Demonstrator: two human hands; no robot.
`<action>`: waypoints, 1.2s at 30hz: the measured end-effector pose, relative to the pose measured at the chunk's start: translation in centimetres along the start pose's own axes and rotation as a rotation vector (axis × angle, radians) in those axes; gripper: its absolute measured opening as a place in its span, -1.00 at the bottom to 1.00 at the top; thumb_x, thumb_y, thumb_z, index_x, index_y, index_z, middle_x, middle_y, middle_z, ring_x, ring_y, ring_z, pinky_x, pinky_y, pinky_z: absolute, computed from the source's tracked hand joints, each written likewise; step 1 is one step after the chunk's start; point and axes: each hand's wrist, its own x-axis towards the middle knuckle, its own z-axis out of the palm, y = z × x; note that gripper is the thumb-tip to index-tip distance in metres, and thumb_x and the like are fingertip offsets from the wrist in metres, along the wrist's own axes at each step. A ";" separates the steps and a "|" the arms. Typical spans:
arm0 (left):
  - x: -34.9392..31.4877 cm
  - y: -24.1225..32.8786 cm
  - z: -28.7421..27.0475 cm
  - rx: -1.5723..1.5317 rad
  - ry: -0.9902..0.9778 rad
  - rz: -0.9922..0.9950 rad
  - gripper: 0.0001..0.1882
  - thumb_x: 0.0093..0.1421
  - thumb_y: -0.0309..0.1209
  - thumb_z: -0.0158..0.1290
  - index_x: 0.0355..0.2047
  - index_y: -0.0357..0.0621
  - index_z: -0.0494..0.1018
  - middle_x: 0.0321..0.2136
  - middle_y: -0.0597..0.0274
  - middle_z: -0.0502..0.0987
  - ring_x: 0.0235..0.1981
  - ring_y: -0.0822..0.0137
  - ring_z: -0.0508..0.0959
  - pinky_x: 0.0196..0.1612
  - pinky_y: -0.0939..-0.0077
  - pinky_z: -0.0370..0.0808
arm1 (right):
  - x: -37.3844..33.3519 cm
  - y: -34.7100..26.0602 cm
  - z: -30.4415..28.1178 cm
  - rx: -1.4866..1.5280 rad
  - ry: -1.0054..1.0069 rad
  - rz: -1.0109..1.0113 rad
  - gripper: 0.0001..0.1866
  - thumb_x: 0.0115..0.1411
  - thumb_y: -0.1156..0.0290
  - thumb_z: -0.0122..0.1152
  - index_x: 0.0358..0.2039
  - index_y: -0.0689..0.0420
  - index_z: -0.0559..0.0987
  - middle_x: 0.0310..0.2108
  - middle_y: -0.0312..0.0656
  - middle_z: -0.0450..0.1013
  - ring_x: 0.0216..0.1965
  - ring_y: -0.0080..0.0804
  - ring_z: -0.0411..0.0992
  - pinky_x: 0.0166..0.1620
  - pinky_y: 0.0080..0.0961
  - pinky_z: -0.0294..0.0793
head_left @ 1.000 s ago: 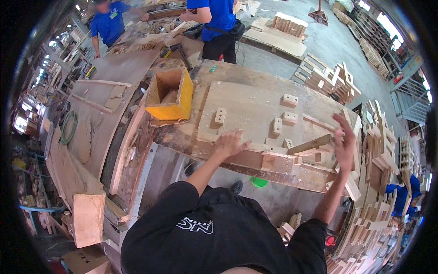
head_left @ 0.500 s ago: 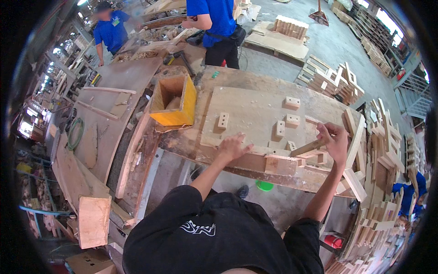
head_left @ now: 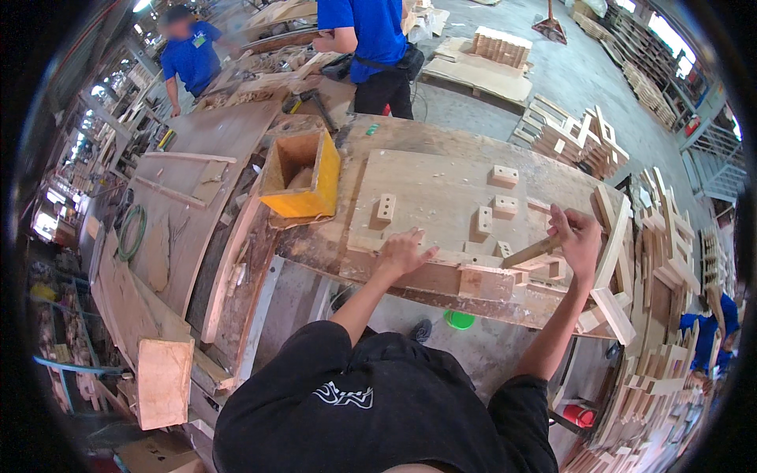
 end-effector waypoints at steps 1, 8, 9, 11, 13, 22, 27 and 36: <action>0.0 0.1 -0.1 -0.015 -0.012 -0.002 -0.27 0.17 0.25 -0.08 0.01 -0.16 0.50 0.05 -0.07 0.50 -0.06 -0.06 0.57 0.01 0.09 0.48 | 0.0 0.1 0.0 0.003 0.004 0.007 -0.58 0.25 0.18 0.24 -0.59 0.28 0.61 -0.71 -0.28 0.47 -0.61 -0.67 0.42 -0.50 -0.66 0.33; -0.3 0.1 -0.2 -0.050 -0.020 -0.004 -0.27 0.18 0.24 -0.08 0.01 -0.18 0.50 0.03 -0.10 0.50 -0.03 -0.05 0.55 0.03 0.11 0.47 | 0.0 0.8 0.4 0.026 0.020 0.014 -0.57 0.25 0.20 0.24 -0.60 0.30 0.59 -0.70 -0.28 0.46 -0.60 -0.64 0.45 -0.49 -0.65 0.36; -0.3 0.1 -0.2 -0.044 -0.013 0.002 -0.27 0.18 0.23 -0.08 0.00 -0.18 0.50 0.03 -0.10 0.51 -0.03 -0.04 0.55 0.04 0.11 0.47 | -0.1 0.9 0.5 0.023 0.023 0.013 -0.57 0.25 0.20 0.24 -0.60 0.31 0.59 -0.70 -0.28 0.46 -0.60 -0.64 0.45 -0.49 -0.65 0.36; -0.2 -0.1 0.0 -0.027 -0.072 -0.043 -0.27 0.18 0.23 -0.08 0.01 -0.19 0.49 0.04 -0.09 0.50 -0.03 -0.04 0.55 0.04 0.10 0.46 | -0.2 0.6 0.6 0.007 0.024 0.014 -0.58 0.25 0.20 0.24 -0.60 0.30 0.59 -0.70 -0.29 0.46 -0.60 -0.65 0.44 -0.49 -0.65 0.36; -0.1 -0.4 0.2 -0.024 -0.053 -0.050 -0.28 0.18 0.22 -0.07 0.01 -0.20 0.49 -0.02 -0.11 0.53 -0.05 -0.05 0.56 0.02 0.08 0.47 | -0.2 0.4 0.6 -0.001 0.034 0.009 -0.58 0.24 0.17 0.24 -0.60 0.28 0.61 -0.71 -0.27 0.47 -0.61 -0.63 0.45 -0.48 -0.63 0.38; 0.2 -0.5 1.1 -0.008 -0.087 -0.043 -0.24 0.20 0.18 -0.05 0.11 -0.28 0.42 0.06 -0.20 0.46 0.04 -0.10 0.51 0.12 0.13 0.42 | 0.4 1.3 0.6 -0.167 0.137 -0.060 -0.48 0.17 -0.08 0.20 -0.58 0.19 0.64 -0.76 -0.09 0.41 -0.72 -0.30 0.39 -0.54 -0.33 0.32; 0.3 1.5 1.3 0.042 -0.141 -0.074 -0.27 0.22 0.20 -0.09 0.08 -0.21 0.45 0.05 -0.06 0.50 0.00 -0.06 0.54 0.04 0.12 0.44 | -0.2 2.3 0.1 -0.154 0.220 -0.085 -0.53 0.08 -0.10 0.24 -0.69 0.03 0.65 -0.77 -0.10 0.41 -0.68 -0.09 0.42 -0.53 -0.23 0.36; 0.1 0.9 1.8 0.076 -0.112 -0.054 -0.27 0.21 0.23 -0.11 0.09 -0.14 0.44 0.05 -0.03 0.50 -0.01 -0.09 0.53 0.02 0.10 0.44 | -0.6 2.3 0.4 -0.139 0.251 -0.103 -0.55 0.07 -0.05 0.28 -0.73 0.03 0.64 -0.83 -0.22 0.37 -0.74 -0.20 0.36 -0.61 -0.32 0.23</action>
